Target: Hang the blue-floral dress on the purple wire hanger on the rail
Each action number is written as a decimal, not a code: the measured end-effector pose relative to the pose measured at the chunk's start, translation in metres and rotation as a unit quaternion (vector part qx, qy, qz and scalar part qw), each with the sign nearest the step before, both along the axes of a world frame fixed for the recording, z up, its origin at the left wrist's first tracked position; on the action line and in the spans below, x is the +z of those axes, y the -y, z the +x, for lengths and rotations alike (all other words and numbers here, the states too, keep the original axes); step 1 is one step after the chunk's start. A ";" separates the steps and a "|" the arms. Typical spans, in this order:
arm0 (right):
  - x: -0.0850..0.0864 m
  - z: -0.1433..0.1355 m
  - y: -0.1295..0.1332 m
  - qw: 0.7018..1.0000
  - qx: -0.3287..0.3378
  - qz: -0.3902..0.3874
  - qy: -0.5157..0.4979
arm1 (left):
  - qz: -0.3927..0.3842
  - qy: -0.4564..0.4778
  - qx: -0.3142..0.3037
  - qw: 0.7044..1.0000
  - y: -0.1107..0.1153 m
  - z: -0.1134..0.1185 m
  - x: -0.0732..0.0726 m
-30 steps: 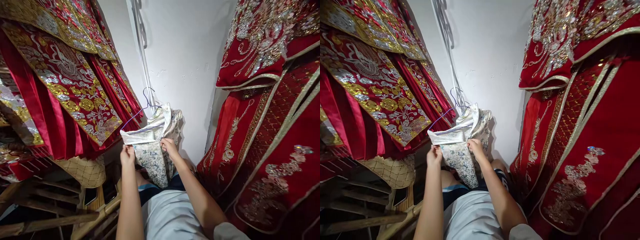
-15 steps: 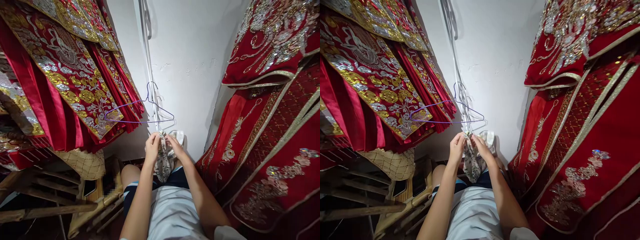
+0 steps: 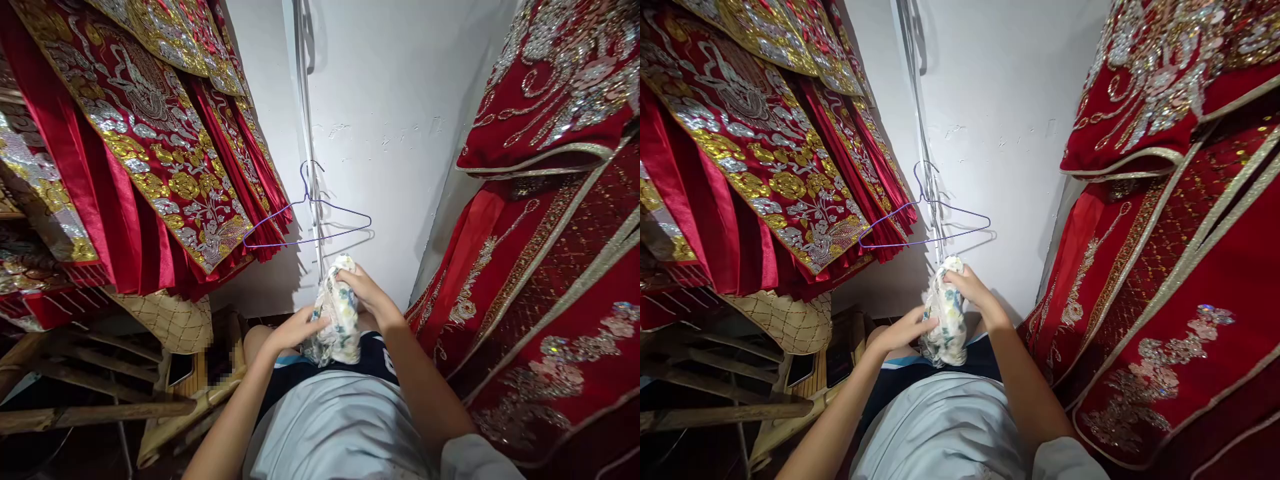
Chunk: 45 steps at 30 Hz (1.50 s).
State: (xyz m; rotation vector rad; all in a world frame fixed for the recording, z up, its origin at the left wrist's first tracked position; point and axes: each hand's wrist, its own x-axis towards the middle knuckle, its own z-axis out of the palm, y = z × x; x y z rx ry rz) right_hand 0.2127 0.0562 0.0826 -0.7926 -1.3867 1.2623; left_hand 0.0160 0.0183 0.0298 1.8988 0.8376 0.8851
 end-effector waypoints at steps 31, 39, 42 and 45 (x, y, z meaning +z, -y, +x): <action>0.027 0.025 -0.081 0.953 -0.120 0.152 0.233 | 0.354 -0.063 0.320 0.876 -0.080 -0.057 0.123; 0.047 0.093 -0.091 0.876 -0.327 0.291 0.201 | 0.351 0.026 0.341 0.872 -0.103 -0.048 0.128; 0.062 0.116 -0.102 0.879 -0.304 0.281 0.235 | 0.353 -0.005 0.333 0.874 -0.104 -0.054 0.134; 0.077 0.127 -0.099 0.916 -0.225 0.231 0.239 | 0.356 -0.012 0.351 0.866 -0.110 -0.066 0.142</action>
